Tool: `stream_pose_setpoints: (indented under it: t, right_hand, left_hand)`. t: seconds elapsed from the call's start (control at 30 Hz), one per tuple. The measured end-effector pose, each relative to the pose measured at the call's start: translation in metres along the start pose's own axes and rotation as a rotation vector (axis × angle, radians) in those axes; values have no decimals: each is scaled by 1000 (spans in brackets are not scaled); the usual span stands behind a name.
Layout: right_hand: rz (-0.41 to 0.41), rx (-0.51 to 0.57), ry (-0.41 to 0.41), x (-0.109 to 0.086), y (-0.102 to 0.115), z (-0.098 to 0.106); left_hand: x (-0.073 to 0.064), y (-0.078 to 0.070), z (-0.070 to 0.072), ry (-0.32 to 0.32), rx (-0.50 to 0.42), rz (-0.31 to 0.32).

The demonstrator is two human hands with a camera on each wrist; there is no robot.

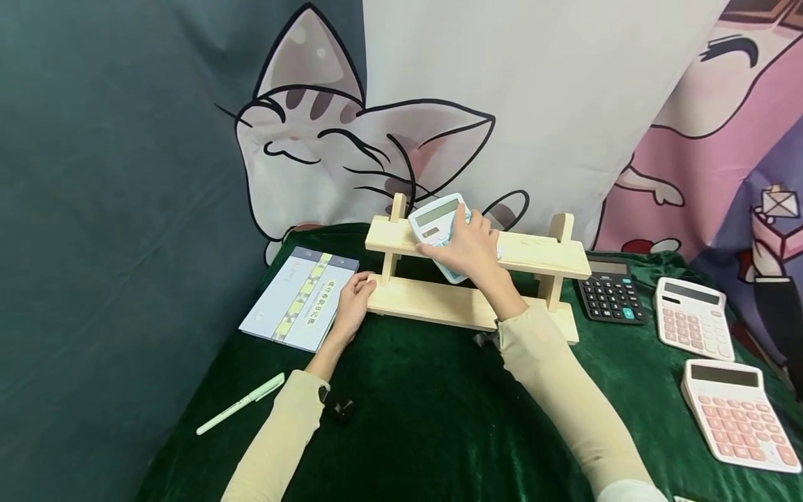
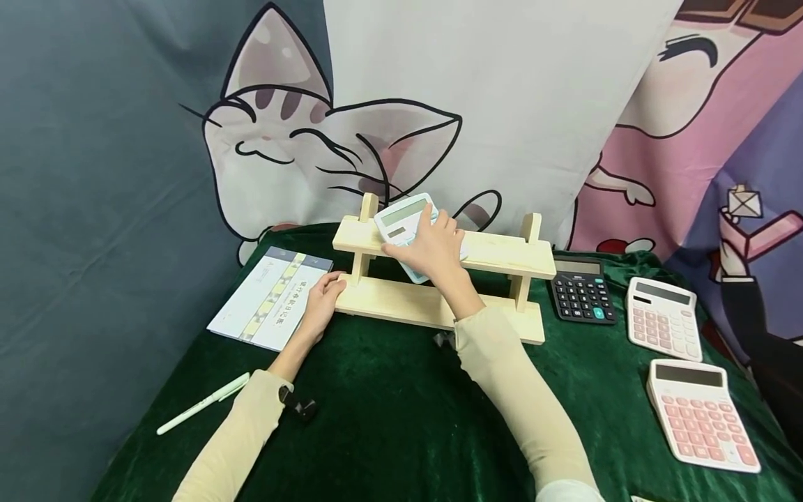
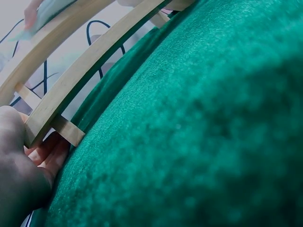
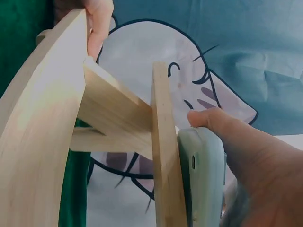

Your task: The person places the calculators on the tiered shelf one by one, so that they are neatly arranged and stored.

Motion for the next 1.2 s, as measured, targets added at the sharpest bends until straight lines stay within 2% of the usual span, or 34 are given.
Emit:
stream_pose_setpoints:
  t: [0.2, 0.33, 0.43, 0.57, 0.63, 0.7, 0.8, 1.0, 1.17, 1.2]
  right_hand:
    - [-69, -23, 39, 9, 4, -8]
    - [-55, -5, 49, 8, 0, 0]
    - [9, 103, -54, -2, -8, 19]
    - [166, 285, -245, -29, -17, 41]
    - [241, 335, -272, -40, -20, 41]
    - [302, 354, -255, -47, -20, 37]
    - [343, 360, -218, -53, -21, 30]
    - [361, 381, -102, -54, -32, 20]
    - [377, 377, -96, -51, -34, 17]
    - [378, 372, -99, -51, -33, 16]
  left_hand:
    - [-1, -1, -1, -1, -8, -9]
    - [1, -2, -6, -8, -17, -20]
    - [2, -2, -10, 3, -17, -20]
    - [0, -2, -8, 3, -5, -13]
    - [-1, -1, -4, -8, 4, -5]
    - [-2, 0, 0, -14, 12, 2]
    - [-3, 1, 1, -1, 24, 5]
    - [-7, -1, -2, 13, 12, 11]
    - [-7, -3, -1, 10, 18, 11]
    - [-4, 0, 1, -2, 25, 3]
Point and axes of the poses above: each hand's wrist, its own x-axis towards the middle knuckle, its own z-axis out of the back of the hand, y = z × x, the point moved 10 cm from there along x, towards the middle knuckle, and after that the axes turned 6 degrees about z, right-handed, at the moved point
